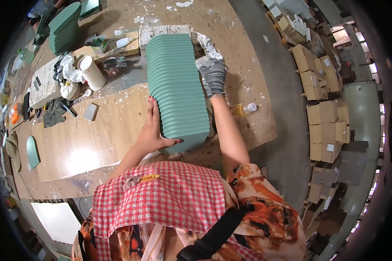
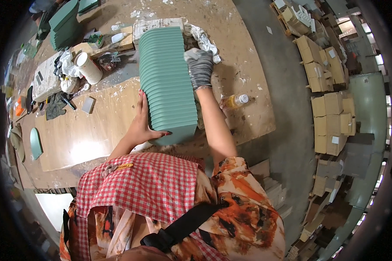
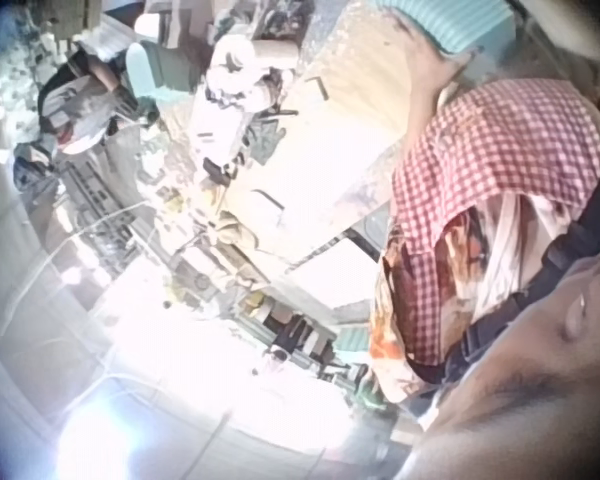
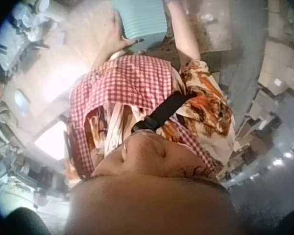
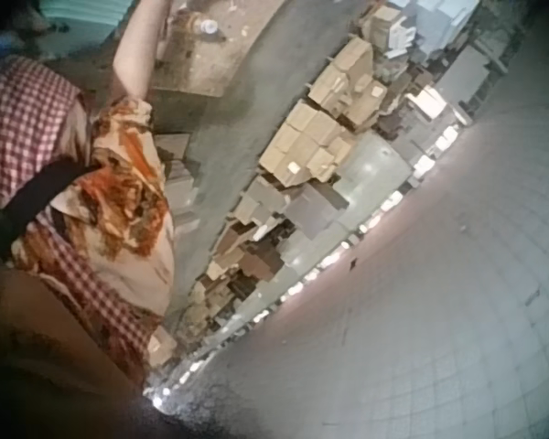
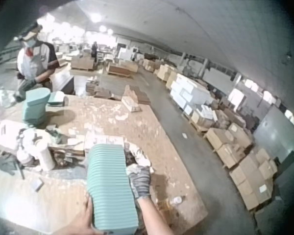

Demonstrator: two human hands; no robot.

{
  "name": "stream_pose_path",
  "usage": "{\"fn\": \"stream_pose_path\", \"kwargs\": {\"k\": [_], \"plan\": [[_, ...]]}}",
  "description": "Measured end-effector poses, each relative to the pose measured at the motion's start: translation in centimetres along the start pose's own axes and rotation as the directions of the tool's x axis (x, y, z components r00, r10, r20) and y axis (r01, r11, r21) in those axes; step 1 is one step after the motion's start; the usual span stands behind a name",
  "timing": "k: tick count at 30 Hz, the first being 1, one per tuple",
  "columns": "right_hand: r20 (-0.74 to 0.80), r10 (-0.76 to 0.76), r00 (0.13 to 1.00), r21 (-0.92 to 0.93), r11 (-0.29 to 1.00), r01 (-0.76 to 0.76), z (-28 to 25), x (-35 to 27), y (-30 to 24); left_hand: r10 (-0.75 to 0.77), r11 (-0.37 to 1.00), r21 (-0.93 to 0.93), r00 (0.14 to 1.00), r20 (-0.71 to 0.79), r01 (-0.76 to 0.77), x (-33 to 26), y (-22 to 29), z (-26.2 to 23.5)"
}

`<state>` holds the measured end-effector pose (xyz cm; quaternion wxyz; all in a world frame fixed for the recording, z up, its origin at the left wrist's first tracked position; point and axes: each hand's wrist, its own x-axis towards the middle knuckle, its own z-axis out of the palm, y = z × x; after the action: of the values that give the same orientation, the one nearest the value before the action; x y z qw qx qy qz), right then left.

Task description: The person applies liquid from a bottle to a cloth and wipes the surface and edges of curved green foam blocks stacked on a workbench.

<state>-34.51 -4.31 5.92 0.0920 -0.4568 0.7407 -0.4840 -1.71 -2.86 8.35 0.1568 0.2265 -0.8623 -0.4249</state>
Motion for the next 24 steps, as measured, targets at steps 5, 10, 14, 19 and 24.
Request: {"fn": "stream_pose_path", "kwargs": {"k": [5, 10, 14, 19, 24], "plan": [[-0.148, 0.209, 0.967, 0.144, 0.972, -0.188, 2.3, -1.4, -1.8, -0.026, 0.999, 0.037, 1.000, 0.011, 0.025, -0.2, -0.4, -0.3], [-0.130, 0.160, 0.978, 0.088, 0.985, -0.149, 1.9, -1.2, -1.7, -0.051, 0.999, 0.017, 0.998, 0.029, 0.051, -0.3, -0.2, -0.1], [-0.258, 0.106, 0.960, 0.056, 0.994, -0.094, 3.0, -1.8, -3.2, -0.011, 0.999, 0.036, 1.000, -0.022, 0.011, -0.7, -0.7, -0.4], [-0.090, 0.280, 0.956, 0.203, 0.945, -0.258, -0.8, -2.9, 1.7, -0.033, 0.999, 0.019, 0.998, 0.054, 0.032, -0.3, -0.7, 0.3], [-0.123, 0.235, 0.964, 0.327, 0.927, -0.184, -0.9, -2.6, -1.1, 0.019, 0.997, -0.079, 1.000, -0.004, -0.019, -0.3, -0.7, 0.0]]}}
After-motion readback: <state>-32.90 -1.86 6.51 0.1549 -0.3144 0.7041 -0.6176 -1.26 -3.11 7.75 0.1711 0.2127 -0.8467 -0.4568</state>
